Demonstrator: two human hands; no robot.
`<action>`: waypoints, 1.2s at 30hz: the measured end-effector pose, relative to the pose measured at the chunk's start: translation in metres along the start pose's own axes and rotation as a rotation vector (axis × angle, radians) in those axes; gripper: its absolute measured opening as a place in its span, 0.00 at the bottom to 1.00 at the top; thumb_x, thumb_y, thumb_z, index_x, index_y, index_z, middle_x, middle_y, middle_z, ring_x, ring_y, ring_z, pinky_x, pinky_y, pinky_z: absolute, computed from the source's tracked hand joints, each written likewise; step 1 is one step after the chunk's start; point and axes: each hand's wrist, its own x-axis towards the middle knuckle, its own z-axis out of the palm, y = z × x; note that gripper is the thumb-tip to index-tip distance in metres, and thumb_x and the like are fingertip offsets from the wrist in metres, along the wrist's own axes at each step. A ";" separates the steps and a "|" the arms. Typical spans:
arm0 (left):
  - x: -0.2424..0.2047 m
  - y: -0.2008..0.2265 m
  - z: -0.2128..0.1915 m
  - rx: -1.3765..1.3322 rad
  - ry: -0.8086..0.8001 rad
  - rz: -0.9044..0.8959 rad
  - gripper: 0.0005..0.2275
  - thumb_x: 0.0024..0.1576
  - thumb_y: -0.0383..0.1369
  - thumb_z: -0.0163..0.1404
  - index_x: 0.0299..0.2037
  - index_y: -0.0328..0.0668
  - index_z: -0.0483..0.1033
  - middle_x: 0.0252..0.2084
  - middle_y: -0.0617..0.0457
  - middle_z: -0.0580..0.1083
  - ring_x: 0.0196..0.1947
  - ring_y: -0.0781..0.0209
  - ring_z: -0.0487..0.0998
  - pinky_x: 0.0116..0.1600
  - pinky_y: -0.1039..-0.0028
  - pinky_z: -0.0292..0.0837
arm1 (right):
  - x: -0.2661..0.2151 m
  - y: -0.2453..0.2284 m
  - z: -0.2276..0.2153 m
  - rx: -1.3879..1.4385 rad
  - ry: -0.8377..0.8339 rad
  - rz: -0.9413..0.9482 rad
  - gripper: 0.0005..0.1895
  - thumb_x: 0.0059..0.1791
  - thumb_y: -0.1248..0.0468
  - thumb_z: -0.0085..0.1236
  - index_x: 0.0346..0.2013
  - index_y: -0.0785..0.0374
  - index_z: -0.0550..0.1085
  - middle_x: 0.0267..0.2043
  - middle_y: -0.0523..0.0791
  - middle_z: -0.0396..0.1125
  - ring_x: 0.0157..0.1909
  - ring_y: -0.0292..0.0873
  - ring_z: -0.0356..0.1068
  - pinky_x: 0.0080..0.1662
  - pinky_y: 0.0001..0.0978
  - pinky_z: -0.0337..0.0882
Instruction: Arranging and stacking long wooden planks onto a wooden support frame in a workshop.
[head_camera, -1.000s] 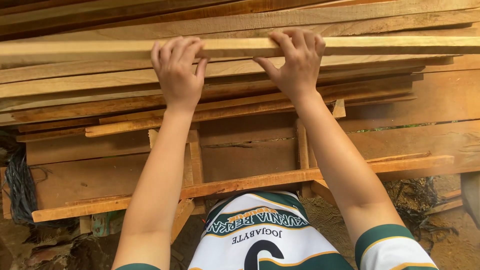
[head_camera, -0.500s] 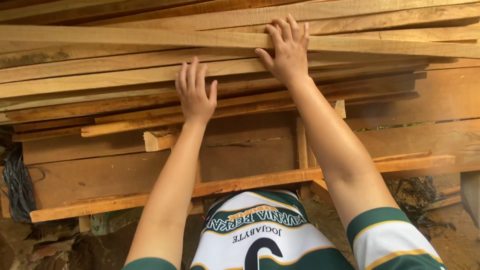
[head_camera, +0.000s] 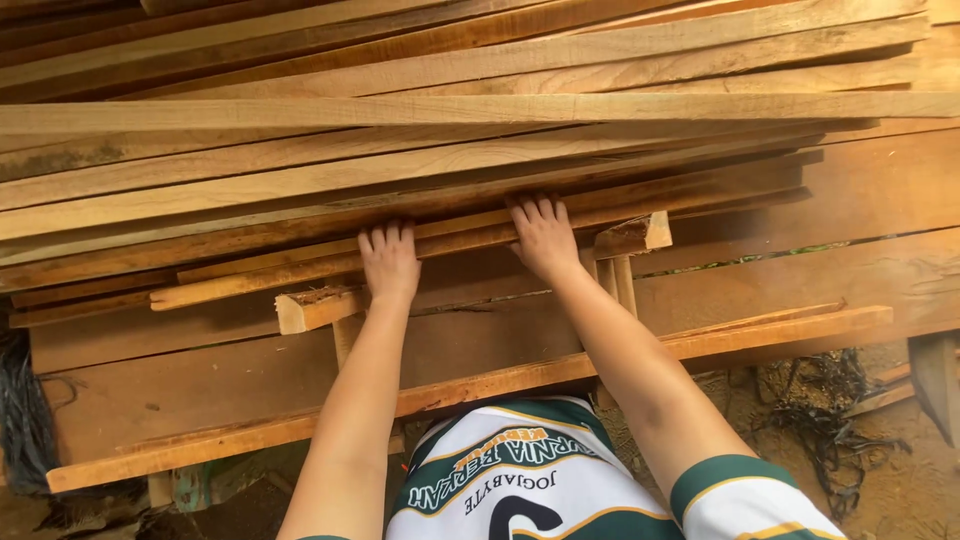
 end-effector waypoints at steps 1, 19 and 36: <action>0.003 -0.001 0.001 0.000 -0.001 -0.004 0.26 0.45 0.39 0.67 0.54 0.50 0.73 0.52 0.50 0.74 0.58 0.49 0.69 0.69 0.48 0.48 | 0.004 0.005 0.002 0.000 0.000 -0.004 0.33 0.44 0.45 0.67 0.58 0.53 0.69 0.57 0.46 0.67 0.61 0.49 0.62 0.63 0.50 0.56; -0.005 -0.025 -0.117 -0.057 0.438 0.079 0.32 0.35 0.25 0.65 0.52 0.46 0.66 0.49 0.53 0.67 0.57 0.54 0.65 0.71 0.55 0.46 | 0.008 0.031 -0.056 0.151 0.628 -0.296 0.48 0.27 0.47 0.74 0.61 0.51 0.73 0.52 0.40 0.68 0.55 0.43 0.65 0.58 0.38 0.61; -0.130 -0.031 -0.225 -0.062 -0.248 0.179 0.36 0.39 0.39 0.67 0.60 0.51 0.66 0.51 0.57 0.72 0.57 0.54 0.72 0.63 0.56 0.60 | -0.132 -0.010 -0.196 0.608 -0.198 -0.125 0.39 0.37 0.58 0.75 0.63 0.54 0.72 0.55 0.43 0.73 0.58 0.47 0.69 0.59 0.41 0.63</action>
